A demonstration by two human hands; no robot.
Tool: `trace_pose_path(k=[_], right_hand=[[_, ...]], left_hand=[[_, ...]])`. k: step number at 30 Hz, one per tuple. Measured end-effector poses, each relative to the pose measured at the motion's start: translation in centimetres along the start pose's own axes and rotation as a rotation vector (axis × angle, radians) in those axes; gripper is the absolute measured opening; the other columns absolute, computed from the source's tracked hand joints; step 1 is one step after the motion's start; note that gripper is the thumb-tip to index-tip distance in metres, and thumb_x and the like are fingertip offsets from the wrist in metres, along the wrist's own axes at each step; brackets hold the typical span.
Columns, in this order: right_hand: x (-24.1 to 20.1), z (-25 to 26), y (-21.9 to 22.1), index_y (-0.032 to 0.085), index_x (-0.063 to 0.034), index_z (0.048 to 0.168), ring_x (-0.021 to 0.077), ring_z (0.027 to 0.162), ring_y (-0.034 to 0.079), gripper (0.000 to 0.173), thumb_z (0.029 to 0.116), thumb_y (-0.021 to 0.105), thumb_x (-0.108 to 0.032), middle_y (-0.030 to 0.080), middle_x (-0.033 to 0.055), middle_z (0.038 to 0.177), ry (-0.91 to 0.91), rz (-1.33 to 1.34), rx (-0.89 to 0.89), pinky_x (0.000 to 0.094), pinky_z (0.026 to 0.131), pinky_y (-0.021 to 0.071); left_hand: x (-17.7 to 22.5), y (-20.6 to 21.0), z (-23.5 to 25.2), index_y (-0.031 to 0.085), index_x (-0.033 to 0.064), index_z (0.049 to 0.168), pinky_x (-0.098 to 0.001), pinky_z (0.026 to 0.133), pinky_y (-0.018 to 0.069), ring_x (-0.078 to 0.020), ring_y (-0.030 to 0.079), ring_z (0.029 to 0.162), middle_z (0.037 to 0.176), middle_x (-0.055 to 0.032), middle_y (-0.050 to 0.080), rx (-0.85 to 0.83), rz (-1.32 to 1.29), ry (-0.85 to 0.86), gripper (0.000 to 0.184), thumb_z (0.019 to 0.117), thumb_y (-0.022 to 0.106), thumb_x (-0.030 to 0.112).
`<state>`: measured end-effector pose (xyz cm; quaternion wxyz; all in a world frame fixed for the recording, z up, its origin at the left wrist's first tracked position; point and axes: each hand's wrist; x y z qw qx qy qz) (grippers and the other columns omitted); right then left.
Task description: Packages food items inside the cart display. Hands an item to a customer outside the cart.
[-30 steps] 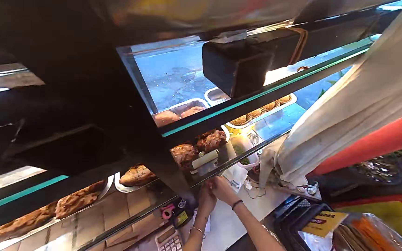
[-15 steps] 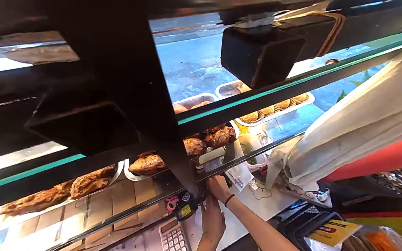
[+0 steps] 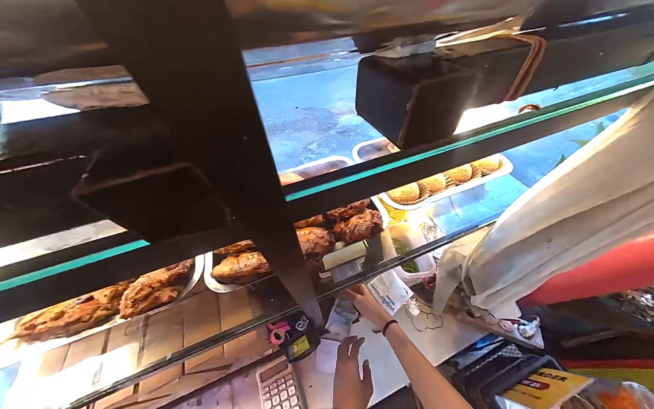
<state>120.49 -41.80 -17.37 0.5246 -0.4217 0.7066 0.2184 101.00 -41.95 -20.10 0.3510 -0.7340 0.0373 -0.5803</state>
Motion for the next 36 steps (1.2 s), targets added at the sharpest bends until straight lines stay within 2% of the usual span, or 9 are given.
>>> trace_pose_path(k=[9, 12, 15, 16, 19, 23, 27, 32, 36], right_hand=[[-1.7, -3.5, -0.1, 0.074, 0.0029, 0.111, 0.0174, 0.096, 0.072, 0.025, 0.102, 0.06, -0.015, 0.074, 0.0155, 0.105, -0.276, -0.011, 0.828, 0.0334, 0.087, 0.0606], [-1.2, -4.8, 0.4, 0.077, 0.0002, 0.109, 0.0182, 0.11, 0.069, 0.019, 0.098, 0.063, -0.008, 0.071, 0.0151, 0.116, -0.554, -0.021, 0.771, 0.0326, 0.096, 0.0591], [0.8, -6.5, 1.0, 0.078, -0.0048, 0.114, 0.0208, 0.12, 0.067, 0.022, 0.0971, 0.063, -0.007, 0.071, 0.0134, 0.126, -0.67, -0.096, 0.449, 0.0363, 0.101, 0.0584], [1.4, -6.9, 1.2, 0.078, -0.004, 0.111, 0.0178, 0.117, 0.069, 0.021, 0.0964, 0.065, -0.009, 0.073, 0.0112, 0.121, -0.643, -0.1, 0.343, 0.0361, 0.101, 0.0578], [0.9, -6.5, 2.0, 0.075, -0.0014, 0.088, 0.0094, 0.079, 0.069, 0.039, 0.102, 0.057, -0.033, 0.073, 0.0038, 0.082, -0.32, -0.034, 0.227, 0.0343, 0.077, 0.0568], [-0.9, -2.2, 1.4, 0.069, 0.0026, 0.115, 0.0257, 0.098, 0.074, 0.042, 0.1116, 0.04, -0.027, 0.074, 0.0163, 0.106, 0.099, -0.054, 0.341, 0.0446, 0.09, 0.0606], [-2.4, 0.8, 1.9, 0.068, 0.0052, 0.124, 0.0356, 0.119, 0.065, 0.036, 0.1021, 0.057, -0.022, 0.068, 0.0251, 0.122, 0.088, -0.307, 0.454, 0.0481, 0.108, 0.0479], [-1.5, 1.4, 3.8, 0.059, 0.0085, 0.123, 0.0283, 0.094, 0.071, 0.025, 0.1063, 0.054, -0.009, 0.067, 0.023, 0.108, 0.17, 0.385, 0.465, 0.0431, 0.08, 0.0607], [0.1, -3.2, 3.9, 0.059, 0.0058, 0.126, 0.0275, 0.091, 0.071, 0.032, 0.1079, 0.054, -0.02, 0.069, 0.021, 0.106, 0.233, 0.43, 0.427, 0.0434, 0.076, 0.0611]], left_hand=[[0.5, -1.3, 8.2, 0.062, -0.0058, 0.131, -0.0483, 0.113, 0.0438, -0.0383, 0.053, 0.133, 0.139, -0.0272, 0.057, 0.156, -0.15, -0.032, 0.047, 0.0879, 0.068, 0.012], [1.9, -2.7, 11.0, 0.032, -0.0082, 0.154, -0.0477, 0.124, 0.0266, -0.0353, 0.028, 0.152, 0.162, -0.0281, 0.028, 0.1, -0.605, -0.216, 0.057, 0.1083, 0.044, 0.025], [4.7, -4.4, 11.3, 0.047, 0.0046, 0.145, -0.0377, 0.096, 0.0519, -0.0213, 0.059, 0.12, 0.139, -0.0159, 0.057, 0.028, -1.068, -0.547, 0.052, 0.1111, 0.033, 0.042], [5.1, -4.7, 11.2, 0.059, 0.0037, 0.125, -0.0318, 0.077, 0.0576, -0.0175, 0.068, 0.094, 0.113, -0.0132, 0.068, 0.035, -1.129, -0.62, 0.045, 0.1102, 0.038, 0.041], [4.0, -5.1, 9.2, 0.055, -0.0046, 0.121, -0.0329, 0.076, 0.0575, -0.0187, 0.067, 0.084, 0.097, -0.0147, 0.068, 0.105, -1.257, -0.697, 0.034, 0.1117, 0.038, 0.023], [3.5, -5.0, 6.1, 0.046, 0.0003, 0.14, -0.0396, 0.084, 0.0563, -0.0259, 0.067, 0.103, 0.12, -0.0184, 0.066, 0.172, -1.264, -0.762, 0.038, 0.1127, 0.034, 0.025], [3.1, -6.2, 3.5, 0.043, -0.0039, 0.139, -0.0383, 0.088, 0.0583, -0.0281, 0.07, 0.107, 0.122, -0.022, 0.068, 0.101, -1.24, -0.675, 0.033, 0.1077, 0.04, 0.005], [2.5, -6.0, 1.9, 0.043, -0.0074, 0.133, -0.0392, 0.086, 0.0607, -0.0289, 0.073, 0.098, 0.111, -0.023, 0.071, 0.121, -1.253, -0.599, 0.031, 0.1023, 0.044, -0.005], [2.7, -6.9, 1.4, 0.053, -0.0067, 0.132, -0.0401, 0.087, 0.0602, -0.0277, 0.074, 0.094, 0.105, -0.0209, 0.073, 0.099, -1.197, -0.642, 0.039, 0.1125, 0.035, 0.023]])
Point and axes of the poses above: each hand's wrist, its own z-axis towards the middle knuckle, its own y-axis out of the palm, x = y × z
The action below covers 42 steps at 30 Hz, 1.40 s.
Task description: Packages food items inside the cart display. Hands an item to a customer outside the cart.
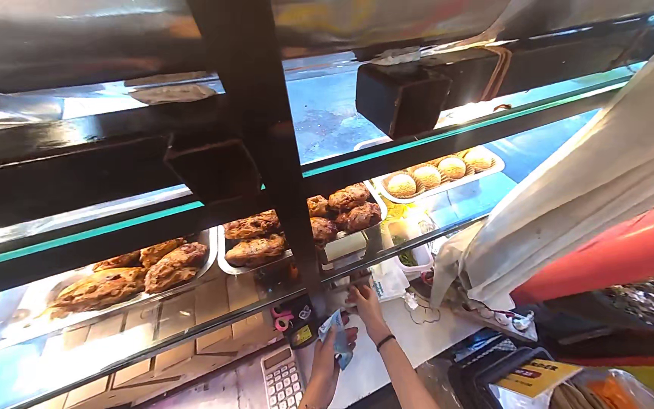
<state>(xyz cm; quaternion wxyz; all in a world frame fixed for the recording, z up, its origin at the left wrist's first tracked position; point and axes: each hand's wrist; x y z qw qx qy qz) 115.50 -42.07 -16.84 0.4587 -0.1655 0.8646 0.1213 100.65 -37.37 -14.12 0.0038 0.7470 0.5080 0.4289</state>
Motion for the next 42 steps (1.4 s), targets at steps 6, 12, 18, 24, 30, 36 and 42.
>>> trace_pose_path(k=[6, 12, 18, 24, 30, 36, 42], right_hand=[[-1.1, -5.3, -6.5, 0.071, -0.0029, 0.114, 0.0255, 0.09, 0.073, 0.034, 0.107, 0.052, -0.031, 0.074, 0.0127, 0.102, 0.035, -0.73, -0.078, 0.0468, 0.082, 0.06], [-6.2, -3.8, -2.1, 0.071, -0.0014, 0.121, 0.0306, 0.106, 0.07, 0.035, 0.0976, 0.067, -0.026, 0.072, 0.0174, 0.113, -0.554, -0.82, 0.099, 0.0475, 0.097, 0.0558], [-4.5, -0.2, -0.2, 0.079, -0.0068, 0.1, 0.0311, 0.112, 0.066, 0.015, 0.0959, 0.068, -0.016, 0.073, 0.0135, 0.109, -0.84, -0.847, 0.092, 0.0449, 0.102, 0.0522], [-4.7, -4.3, -5.7, 0.072, -0.0092, 0.128, 0.0223, 0.128, 0.062, 0.031, 0.1024, 0.055, -0.01, 0.066, 0.0127, 0.135, -0.969, -0.574, 0.042, 0.0398, 0.108, 0.0528], [-6.4, -9.4, -5.7, 0.063, 0.0014, 0.133, 0.0168, 0.081, 0.071, 0.04, 0.1058, 0.056, -0.027, 0.073, 0.013, 0.102, -0.443, -0.61, -0.368, 0.0366, 0.075, 0.0604], [-3.8, -5.8, -2.6, 0.064, -0.0077, 0.126, 0.025, 0.078, 0.069, 0.048, 0.0961, 0.067, -0.045, 0.071, 0.0088, 0.086, -0.454, -0.856, -0.271, 0.0485, 0.078, 0.0578], [-8.0, -0.4, 0.1, 0.072, 0.0003, 0.114, 0.0361, 0.105, 0.07, 0.023, 0.0984, 0.063, -0.015, 0.073, 0.0205, 0.108, -0.333, -0.889, 0.112, 0.0539, 0.097, 0.0534]], left_hand=[[0.0, -1.7, -0.8, 0.05, -0.0066, 0.136, -0.04, 0.092, 0.0588, -0.0267, 0.073, 0.099, 0.109, -0.0195, 0.073, -0.135, 0.042, 0.024, 0.032, 0.1054, 0.041, -0.002], [1.1, 0.1, -1.6, 0.057, -0.0035, 0.128, -0.0372, 0.073, 0.0614, -0.0244, 0.071, 0.077, 0.093, -0.0177, 0.071, -0.027, -0.088, -0.057, 0.037, 0.1124, 0.036, 0.022], [1.9, 1.2, -1.9, 0.057, -0.0019, 0.124, -0.0351, 0.069, 0.0617, -0.0228, 0.072, 0.073, 0.089, -0.0165, 0.072, 0.01, -0.152, 0.037, 0.06, 0.1121, 0.02, 0.044], [1.3, 0.7, -2.0, 0.053, -0.0045, 0.132, -0.0378, 0.081, 0.0619, -0.0257, 0.075, 0.089, 0.102, -0.0189, 0.074, 0.096, -0.042, 0.138, 0.056, 0.1135, 0.018, 0.036], [1.8, 1.8, -4.0, 0.047, 0.0021, 0.144, -0.0425, 0.099, 0.0538, -0.0225, 0.066, 0.112, 0.124, -0.0147, 0.067, -0.018, -0.007, 0.07, 0.062, 0.1113, 0.021, 0.047], [0.5, 1.0, -3.0, 0.052, -0.0067, 0.13, -0.039, 0.087, 0.0607, -0.0227, 0.072, 0.097, 0.109, -0.0176, 0.071, -0.017, 0.019, 0.123, 0.027, 0.1052, 0.049, 0.005], [1.1, -0.8, -2.7, 0.049, -0.0087, 0.134, -0.0438, 0.087, 0.0606, -0.0331, 0.073, 0.097, 0.11, -0.0256, 0.071, -0.12, -0.132, -0.009, 0.037, 0.1047, 0.03, 0.003]])
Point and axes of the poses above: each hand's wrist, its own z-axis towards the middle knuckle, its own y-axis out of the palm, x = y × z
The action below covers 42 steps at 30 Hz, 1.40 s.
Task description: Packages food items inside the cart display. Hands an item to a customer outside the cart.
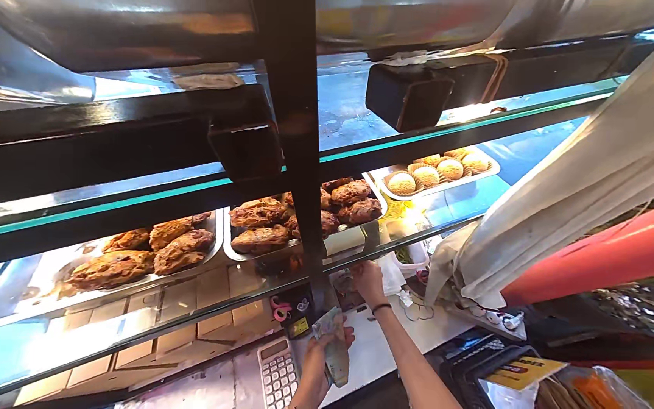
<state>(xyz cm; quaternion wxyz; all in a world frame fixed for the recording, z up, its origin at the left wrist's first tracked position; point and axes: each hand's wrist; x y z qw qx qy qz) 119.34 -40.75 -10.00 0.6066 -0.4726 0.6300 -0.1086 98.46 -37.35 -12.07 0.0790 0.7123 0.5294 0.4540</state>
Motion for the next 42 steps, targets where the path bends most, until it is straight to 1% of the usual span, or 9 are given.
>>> trace_pose_path(k=[5, 11, 18, 24, 29, 32, 34, 37, 42], right_hand=[[-0.8, 0.8, 2.3, 0.074, -0.0068, 0.113, 0.0357, 0.114, 0.067, 0.032, 0.095, 0.071, -0.033, 0.072, 0.0168, 0.114, 0.107, -0.164, -0.003, 0.0551, 0.097, 0.0513], [1.4, 0.2, -1.2, 0.076, -0.0063, 0.114, 0.0266, 0.106, 0.07, 0.022, 0.0959, 0.065, -0.011, 0.075, 0.0134, 0.111, -0.144, 0.043, -0.142, 0.047, 0.1, 0.0532], [0.3, 0.9, 0.6, 0.076, -0.0076, 0.107, 0.03, 0.103, 0.07, 0.043, 0.0864, 0.08, -0.045, 0.075, 0.0122, 0.104, -0.019, -0.043, -0.121, 0.0542, 0.095, 0.0537], [1.2, 0.1, 0.7, 0.077, -0.0035, 0.106, 0.0331, 0.114, 0.067, 0.025, 0.1021, 0.059, -0.021, 0.075, 0.0154, 0.109, -0.314, -0.143, 0.0, 0.0482, 0.102, 0.0498], [4.3, -0.4, 0.1, 0.081, -0.0082, 0.105, 0.0261, 0.1, 0.069, 0.017, 0.0967, 0.068, -0.015, 0.07, 0.0181, 0.111, -0.623, 0.153, 0.135, 0.0397, 0.092, 0.0576], [5.2, -1.1, 0.2, 0.081, -0.0137, 0.108, 0.0153, 0.095, 0.067, 0.019, 0.0942, 0.069, -0.012, 0.07, 0.0066, 0.101, -0.686, 0.267, 0.365, 0.0327, 0.087, 0.0585], [5.2, -2.3, 0.0, 0.082, -0.012, 0.107, 0.0163, 0.102, 0.066, 0.018, 0.0939, 0.069, -0.013, 0.074, 0.0031, 0.101, -0.653, 0.377, 0.468, 0.0353, 0.094, 0.0532], [4.5, -6.0, -1.2, 0.073, 0.0016, 0.121, 0.0195, 0.116, 0.069, 0.027, 0.0973, 0.064, -0.008, 0.072, 0.0132, 0.125, -0.468, 0.711, 0.304, 0.0355, 0.102, 0.0565], [4.8, -11.6, -1.6, 0.05, -0.0121, 0.153, 0.015, 0.074, 0.072, 0.058, 0.0972, 0.065, -0.014, 0.074, 0.01, 0.115, -0.121, 0.472, -0.129, 0.0344, 0.065, 0.0632]], left_hand=[[-0.3, 1.8, 0.1, 0.054, -0.0089, 0.128, -0.0414, 0.081, 0.0625, -0.0313, 0.074, 0.091, 0.114, -0.0249, 0.07, -0.064, 0.117, 0.08, 0.035, 0.1043, 0.034, 0.006], [0.3, 1.4, 1.6, 0.048, -0.0083, 0.133, -0.0429, 0.085, 0.062, -0.033, 0.073, 0.097, 0.119, -0.0244, 0.069, -0.089, 0.142, 0.081, 0.035, 0.1063, 0.032, 0.008], [-1.0, 1.4, 2.0, 0.054, -0.0101, 0.128, -0.0431, 0.085, 0.0617, -0.0333, 0.073, 0.097, 0.113, -0.0256, 0.071, -0.12, 0.125, -0.014, 0.035, 0.1071, 0.032, 0.006], [-0.8, 2.1, 2.3, 0.054, -0.0087, 0.131, -0.0423, 0.087, 0.0607, -0.0319, 0.073, 0.099, 0.115, -0.0239, 0.071, -0.099, 0.148, -0.063, 0.035, 0.1092, 0.032, 0.009], [0.7, 4.2, 2.9, 0.042, -0.0023, 0.138, -0.044, 0.077, 0.0628, -0.0349, 0.074, 0.09, 0.111, -0.026, 0.069, 0.079, 0.021, -0.133, 0.034, 0.1105, 0.031, 0.015], [1.8, 5.4, 3.7, 0.045, -0.001, 0.138, -0.0458, 0.078, 0.062, -0.0357, 0.073, 0.091, 0.107, -0.0267, 0.069, 0.156, -0.057, -0.168, 0.036, 0.1104, 0.034, 0.02], [2.2, 5.8, 3.8, 0.046, -0.0018, 0.136, -0.0462, 0.08, 0.0615, -0.0353, 0.072, 0.093, 0.108, -0.026, 0.069, 0.153, -0.082, -0.158, 0.037, 0.111, 0.033, 0.021], [2.3, 5.5, 3.2, 0.051, -0.0033, 0.132, -0.0452, 0.081, 0.0622, -0.0335, 0.074, 0.094, 0.107, -0.0243, 0.072, 0.149, -0.043, -0.134, 0.036, 0.1111, 0.035, 0.021], [1.0, 3.8, 1.3, 0.051, 0.0052, 0.14, -0.044, 0.09, 0.059, -0.025, 0.069, 0.106, 0.119, -0.0153, 0.069, 0.091, 0.086, -0.086, 0.044, 0.1117, 0.035, 0.035]])
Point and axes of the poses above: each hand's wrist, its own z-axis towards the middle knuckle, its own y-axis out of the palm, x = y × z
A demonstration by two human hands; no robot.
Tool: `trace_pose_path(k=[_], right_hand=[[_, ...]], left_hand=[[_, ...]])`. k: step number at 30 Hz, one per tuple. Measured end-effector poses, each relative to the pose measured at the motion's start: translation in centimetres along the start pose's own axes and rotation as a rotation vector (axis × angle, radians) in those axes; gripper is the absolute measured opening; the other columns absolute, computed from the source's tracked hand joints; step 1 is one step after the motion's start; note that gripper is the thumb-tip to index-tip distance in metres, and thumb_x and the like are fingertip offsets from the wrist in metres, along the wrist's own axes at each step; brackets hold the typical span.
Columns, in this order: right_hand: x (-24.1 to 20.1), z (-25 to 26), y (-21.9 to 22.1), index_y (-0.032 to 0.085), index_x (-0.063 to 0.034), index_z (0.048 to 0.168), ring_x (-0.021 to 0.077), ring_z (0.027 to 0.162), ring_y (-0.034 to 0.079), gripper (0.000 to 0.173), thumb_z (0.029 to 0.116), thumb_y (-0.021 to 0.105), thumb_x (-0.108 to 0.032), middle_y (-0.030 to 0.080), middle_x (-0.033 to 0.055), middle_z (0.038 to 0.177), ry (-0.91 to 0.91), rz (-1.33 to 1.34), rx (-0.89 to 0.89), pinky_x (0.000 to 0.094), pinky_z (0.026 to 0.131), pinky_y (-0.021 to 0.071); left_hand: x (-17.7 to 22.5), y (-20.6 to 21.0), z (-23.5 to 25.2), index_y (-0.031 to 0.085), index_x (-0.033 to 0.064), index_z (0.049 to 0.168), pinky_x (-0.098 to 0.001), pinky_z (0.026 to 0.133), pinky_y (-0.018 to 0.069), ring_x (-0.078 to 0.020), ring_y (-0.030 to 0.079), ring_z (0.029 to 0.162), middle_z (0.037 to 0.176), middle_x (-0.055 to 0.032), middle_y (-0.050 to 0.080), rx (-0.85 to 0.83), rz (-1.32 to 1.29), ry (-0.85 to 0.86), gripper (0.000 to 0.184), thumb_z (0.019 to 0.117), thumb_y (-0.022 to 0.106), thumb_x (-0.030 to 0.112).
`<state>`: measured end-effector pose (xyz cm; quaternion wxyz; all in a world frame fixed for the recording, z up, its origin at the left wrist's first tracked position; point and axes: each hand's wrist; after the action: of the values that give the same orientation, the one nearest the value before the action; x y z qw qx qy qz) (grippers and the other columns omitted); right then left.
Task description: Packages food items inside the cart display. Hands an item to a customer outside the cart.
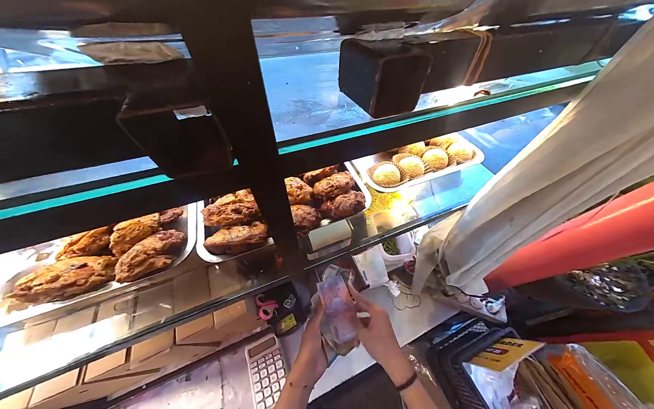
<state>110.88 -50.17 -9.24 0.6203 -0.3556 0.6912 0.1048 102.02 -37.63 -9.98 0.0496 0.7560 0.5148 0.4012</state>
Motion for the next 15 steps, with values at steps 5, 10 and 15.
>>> trace_pose_path(k=[5, 10, 15], right_hand=[[-0.2, 0.4, 0.7, 0.007, -0.0173, 0.167, 0.0304, 0.075, 0.069, 0.102, 0.0877, 0.071, -0.022, 0.071, 0.0146, 0.091, 0.161, -0.441, -0.231, 0.0507, 0.075, 0.0578], [-2.3, 5.2, -2.2, 0.058, -0.0093, 0.145, 0.031, 0.107, 0.068, 0.048, 0.0989, 0.062, -0.024, 0.069, 0.0183, 0.119, 0.092, -0.394, -0.116, 0.0493, 0.098, 0.0535], [-3.2, 11.7, -0.6, 0.062, 0.0023, 0.127, 0.0261, 0.088, 0.074, 0.036, 0.11, 0.048, -0.026, 0.073, 0.0185, 0.107, 0.274, 0.11, 0.063, 0.0432, 0.082, 0.0604]], left_hand=[[-3.6, -2.0, -0.3, 0.052, -0.0065, 0.134, -0.0349, 0.087, 0.0609, -0.017, 0.072, 0.094, 0.108, -0.0142, 0.072, -0.036, 0.375, 0.288, 0.049, 0.0967, 0.067, 0.021], [-3.0, -2.6, 3.0, 0.062, -0.0041, 0.128, -0.0383, 0.102, 0.0525, -0.0191, 0.067, 0.112, 0.119, -0.016, 0.07, -0.047, 0.79, 0.44, 0.039, 0.0977, 0.065, 0.019], [-0.1, -0.3, 6.6, 0.024, -0.0031, 0.159, -0.0381, 0.117, 0.0399, -0.0253, 0.048, 0.141, 0.159, -0.0231, 0.038, -0.107, 0.8, 0.543, 0.074, 0.0997, 0.063, 0.02]])
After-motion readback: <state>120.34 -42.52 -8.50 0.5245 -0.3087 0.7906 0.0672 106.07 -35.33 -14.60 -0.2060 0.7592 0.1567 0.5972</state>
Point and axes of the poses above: each hand's wrist, its own z-axis towards the middle knuckle, its own y-axis out of the palm, x = y × z
